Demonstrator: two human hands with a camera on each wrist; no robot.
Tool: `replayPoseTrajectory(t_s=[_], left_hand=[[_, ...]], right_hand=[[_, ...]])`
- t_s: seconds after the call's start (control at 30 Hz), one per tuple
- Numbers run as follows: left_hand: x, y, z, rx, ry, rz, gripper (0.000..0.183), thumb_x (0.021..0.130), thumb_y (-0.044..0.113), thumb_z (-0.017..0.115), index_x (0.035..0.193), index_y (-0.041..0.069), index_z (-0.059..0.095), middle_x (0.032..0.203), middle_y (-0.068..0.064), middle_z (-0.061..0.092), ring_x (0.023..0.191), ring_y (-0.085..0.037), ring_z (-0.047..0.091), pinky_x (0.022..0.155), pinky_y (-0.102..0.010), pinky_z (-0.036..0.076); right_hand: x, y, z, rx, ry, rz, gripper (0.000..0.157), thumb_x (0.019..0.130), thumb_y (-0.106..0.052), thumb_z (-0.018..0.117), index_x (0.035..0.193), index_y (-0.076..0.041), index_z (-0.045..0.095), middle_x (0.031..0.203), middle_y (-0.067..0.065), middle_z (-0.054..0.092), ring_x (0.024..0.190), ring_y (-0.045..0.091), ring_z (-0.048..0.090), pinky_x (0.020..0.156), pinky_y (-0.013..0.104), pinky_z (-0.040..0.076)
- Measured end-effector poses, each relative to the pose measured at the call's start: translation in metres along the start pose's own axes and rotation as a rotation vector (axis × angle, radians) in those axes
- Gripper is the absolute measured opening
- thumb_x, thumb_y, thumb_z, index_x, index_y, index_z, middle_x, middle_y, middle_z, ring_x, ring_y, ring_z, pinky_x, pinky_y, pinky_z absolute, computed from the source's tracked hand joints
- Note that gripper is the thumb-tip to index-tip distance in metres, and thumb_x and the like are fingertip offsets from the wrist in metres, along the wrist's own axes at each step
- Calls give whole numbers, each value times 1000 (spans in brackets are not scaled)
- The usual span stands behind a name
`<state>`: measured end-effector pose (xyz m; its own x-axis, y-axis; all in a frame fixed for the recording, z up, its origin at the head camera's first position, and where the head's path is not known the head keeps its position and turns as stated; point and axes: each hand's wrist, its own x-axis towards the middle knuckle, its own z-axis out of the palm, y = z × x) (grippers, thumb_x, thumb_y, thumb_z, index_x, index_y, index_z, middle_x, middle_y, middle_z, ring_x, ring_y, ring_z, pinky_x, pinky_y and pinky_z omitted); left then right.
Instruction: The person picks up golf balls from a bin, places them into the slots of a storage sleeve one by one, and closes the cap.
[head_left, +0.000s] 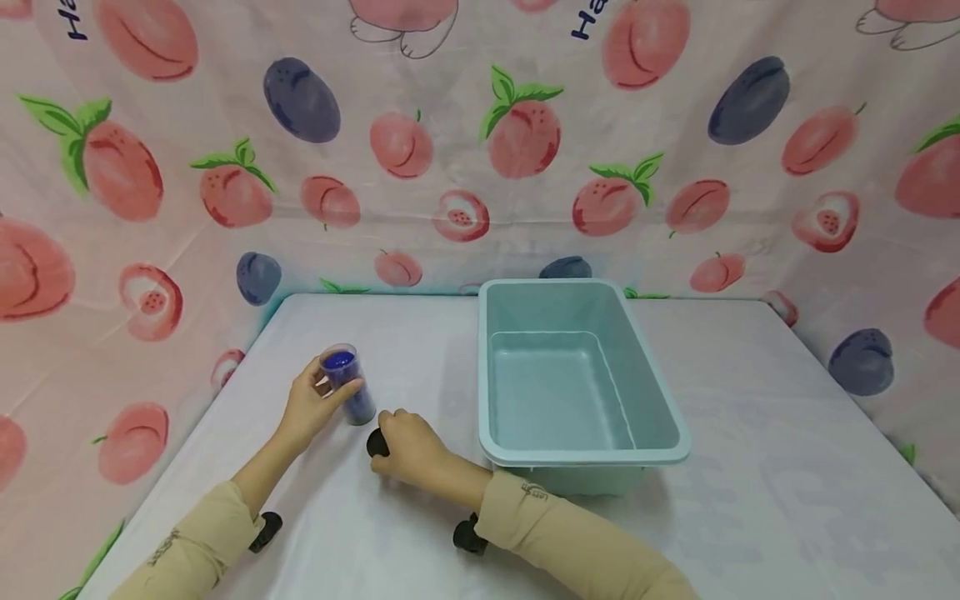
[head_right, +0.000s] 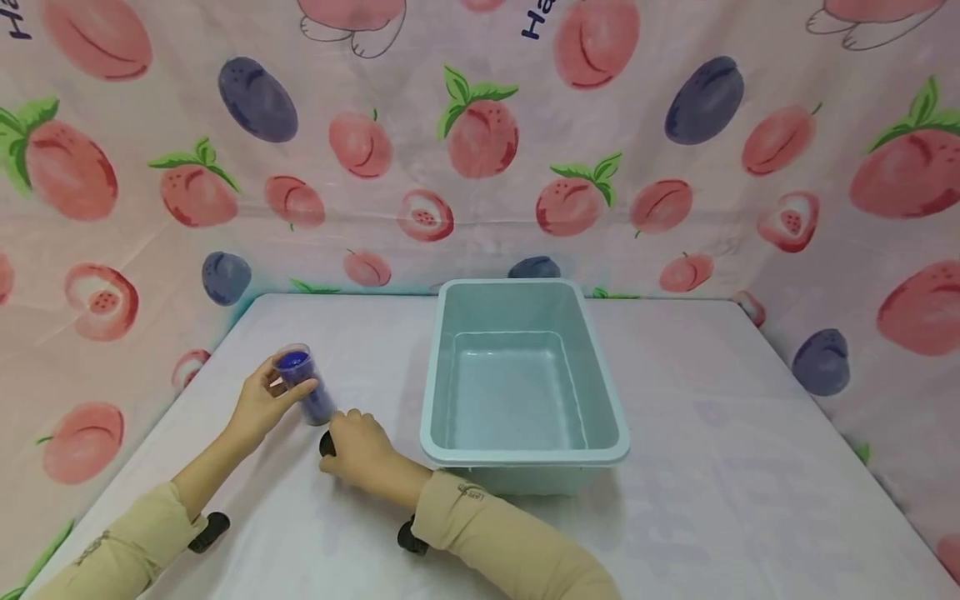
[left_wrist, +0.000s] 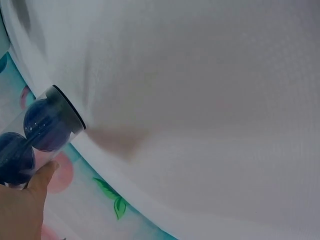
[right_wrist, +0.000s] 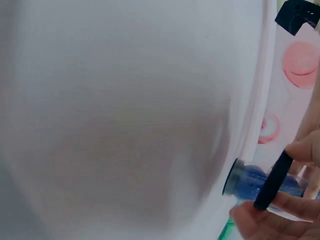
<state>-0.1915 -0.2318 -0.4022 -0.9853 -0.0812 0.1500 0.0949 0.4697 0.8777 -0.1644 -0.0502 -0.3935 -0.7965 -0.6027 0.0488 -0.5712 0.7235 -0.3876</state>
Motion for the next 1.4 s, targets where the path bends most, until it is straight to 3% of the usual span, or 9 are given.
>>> replayPoseTrajectory(t_s=[0.27,0.33,0.43,0.53,0.67,0.8,0.97,1.2,1.4], left_hand=[[-4,-5,1,-28,-35,-32,54,90,16,64,136,-1,41,131,-25,53,117,-33,56,80,-7,44],[-5,-5,3,-35,-37,-34,53,90,15,64,135,-1,41,131,-26,53,113,-26,59,80,-7,45],[-6,-6,4,-54,-38,-38,53,90,14,64,135,-1,41,132,-26,52,102,-2,60,80,-6,45],[-5,-6,3,-77,-50,-53,56,90,15,64,138,0,39,135,-26,49,107,-8,61,82,-7,45],[-5,-8,2,-103,-40,-13,61,87,24,68,137,0,40,133,-27,51,119,-38,55,83,-12,48],[-7,-9,1,-102,-18,27,63,85,26,70,136,0,42,131,-28,52,117,-40,56,82,-11,48],[-7,-8,1,-35,9,-3,57,86,7,67,136,-1,41,132,-27,52,122,-37,52,87,-5,42],[-7,0,6,-18,46,-38,56,84,0,66,134,-5,41,131,-32,51,122,-42,51,103,-43,42],[-3,2,8,10,45,-28,51,85,-3,64,131,-7,43,128,-34,51,122,-45,49,104,-50,39]], right_hand=[[-8,-2,-3,361,140,51,47,83,-20,71,121,4,57,103,11,57,74,9,54,64,13,45],[-9,-3,-4,438,185,63,48,81,-19,73,119,5,57,102,11,58,75,8,54,64,12,44],[-8,-5,-3,567,232,79,46,77,-13,76,115,6,57,98,11,58,77,9,53,66,12,44],[-7,-8,-5,688,264,101,45,75,-7,76,114,6,58,93,10,56,76,7,51,67,13,45],[-6,-12,-10,830,293,133,46,74,-5,77,115,5,60,97,9,55,82,9,56,71,13,50],[-6,-19,-18,966,289,138,45,75,-5,77,116,4,61,110,14,62,93,18,65,78,19,54],[-9,-24,-31,1016,288,141,47,76,-9,77,119,2,61,108,14,67,91,17,68,75,18,54],[-10,-25,-48,1013,354,113,41,77,-14,77,114,0,64,102,10,60,85,14,63,70,15,52],[-12,-28,-57,1003,376,114,44,79,-15,77,119,-3,63,105,10,55,89,18,63,71,15,51]])
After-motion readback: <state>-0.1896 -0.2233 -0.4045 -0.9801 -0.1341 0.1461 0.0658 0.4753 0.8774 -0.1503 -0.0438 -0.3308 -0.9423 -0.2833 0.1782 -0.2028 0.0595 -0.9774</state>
